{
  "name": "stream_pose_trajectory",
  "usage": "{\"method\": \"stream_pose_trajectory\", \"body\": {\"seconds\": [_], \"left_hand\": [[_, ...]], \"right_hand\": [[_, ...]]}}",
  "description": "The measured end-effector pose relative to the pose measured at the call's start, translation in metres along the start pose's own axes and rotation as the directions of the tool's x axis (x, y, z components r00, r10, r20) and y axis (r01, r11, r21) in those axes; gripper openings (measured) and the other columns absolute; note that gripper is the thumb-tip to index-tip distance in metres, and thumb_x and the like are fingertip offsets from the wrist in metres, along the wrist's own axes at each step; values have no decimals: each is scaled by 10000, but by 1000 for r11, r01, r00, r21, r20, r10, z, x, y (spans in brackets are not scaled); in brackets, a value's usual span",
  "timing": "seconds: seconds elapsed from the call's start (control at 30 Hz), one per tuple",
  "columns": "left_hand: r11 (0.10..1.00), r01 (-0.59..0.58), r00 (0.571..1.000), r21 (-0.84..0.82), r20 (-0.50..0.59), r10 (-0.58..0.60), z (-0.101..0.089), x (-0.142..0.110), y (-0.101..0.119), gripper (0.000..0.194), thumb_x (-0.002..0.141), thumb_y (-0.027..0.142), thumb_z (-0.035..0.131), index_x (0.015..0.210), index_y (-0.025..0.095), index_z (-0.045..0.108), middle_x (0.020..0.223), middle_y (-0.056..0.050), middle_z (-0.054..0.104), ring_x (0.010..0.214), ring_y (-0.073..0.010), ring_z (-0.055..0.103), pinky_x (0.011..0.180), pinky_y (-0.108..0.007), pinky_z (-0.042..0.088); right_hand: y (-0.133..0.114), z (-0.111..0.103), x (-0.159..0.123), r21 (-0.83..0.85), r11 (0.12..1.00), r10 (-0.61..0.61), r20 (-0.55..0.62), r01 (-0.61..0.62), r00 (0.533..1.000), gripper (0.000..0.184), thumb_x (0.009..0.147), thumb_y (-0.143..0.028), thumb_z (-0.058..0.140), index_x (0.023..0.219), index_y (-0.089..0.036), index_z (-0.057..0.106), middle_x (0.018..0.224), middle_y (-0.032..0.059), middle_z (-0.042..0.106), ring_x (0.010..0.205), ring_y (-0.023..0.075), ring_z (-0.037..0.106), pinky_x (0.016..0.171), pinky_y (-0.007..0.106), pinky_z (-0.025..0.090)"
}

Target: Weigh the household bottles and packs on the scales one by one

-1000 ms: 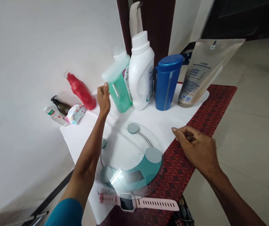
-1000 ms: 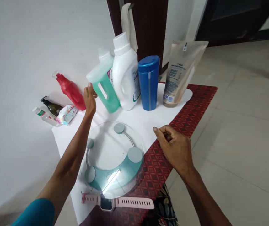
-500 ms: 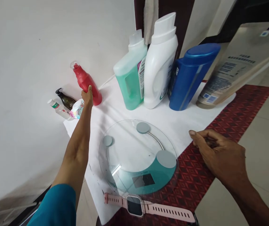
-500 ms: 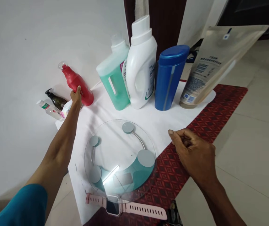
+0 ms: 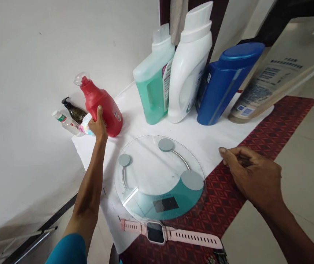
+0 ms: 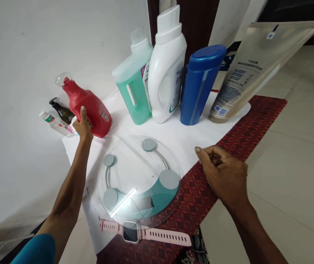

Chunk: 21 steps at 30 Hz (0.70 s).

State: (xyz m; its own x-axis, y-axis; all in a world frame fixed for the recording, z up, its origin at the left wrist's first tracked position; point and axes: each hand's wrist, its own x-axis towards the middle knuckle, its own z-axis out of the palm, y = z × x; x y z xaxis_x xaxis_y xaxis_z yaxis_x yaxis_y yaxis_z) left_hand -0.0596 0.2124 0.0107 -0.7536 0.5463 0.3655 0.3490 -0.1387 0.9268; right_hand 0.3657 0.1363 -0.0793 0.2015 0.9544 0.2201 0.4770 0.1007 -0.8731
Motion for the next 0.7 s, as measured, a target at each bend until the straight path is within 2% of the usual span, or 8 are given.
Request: {"method": "stream_pose_trajectory", "body": {"seconds": [0.1,0.2,0.3,0.4,0.53,0.7], "left_hand": [[997,-67,996,-35,-62,65,-26,-26,9,757,759,922,692,640,268,330,515,62,350,467,-86,317,445,-305,243],[997,-69,992,-28,-106,66,-51,-49,23,693,739,806,755,624,258,346,498,77,308,449,-85,307,427,-284,260],[993,-97,990,-60,-112,90,-73,-72,40,694,677,747,825,574,246,356,490,76,321,440,-78,293,414,-286,259],[981,-127,991,-146,-61,119,-89,-97,60,771,626,765,885,531,237,333,479,75,295,433,-74,263,403,-286,233],[966,-75,994,-247,56,92,-98,-131,87,857,615,828,892,579,217,291,527,81,255,448,-65,217,403,-262,171],[949,54,986,-312,164,-2,-89,-167,104,891,588,818,900,559,204,254,495,80,252,412,-52,190,390,-251,134]], "right_hand": [[-2,-1,-1,18,999,-38,1,38,999,405,845,-602,650,643,-253,610,544,-13,567,499,168,501,601,358,390],[-4,-2,-2,48,997,-55,15,55,998,444,899,-619,645,655,-253,588,545,-23,531,502,149,459,577,343,372],[-3,0,-1,98,993,-65,16,63,998,479,930,-639,656,654,-258,565,552,-27,520,508,140,438,547,328,353],[-1,1,0,120,990,-80,4,79,997,504,947,-652,669,653,-261,549,552,-32,513,504,137,425,534,323,339],[1,1,-1,132,987,-92,8,90,996,515,951,-657,692,655,-263,544,546,-34,499,508,143,429,525,321,344],[0,1,-2,160,983,-95,-12,95,995,453,950,-564,701,655,-257,546,553,-39,471,522,136,407,539,319,335]]}}
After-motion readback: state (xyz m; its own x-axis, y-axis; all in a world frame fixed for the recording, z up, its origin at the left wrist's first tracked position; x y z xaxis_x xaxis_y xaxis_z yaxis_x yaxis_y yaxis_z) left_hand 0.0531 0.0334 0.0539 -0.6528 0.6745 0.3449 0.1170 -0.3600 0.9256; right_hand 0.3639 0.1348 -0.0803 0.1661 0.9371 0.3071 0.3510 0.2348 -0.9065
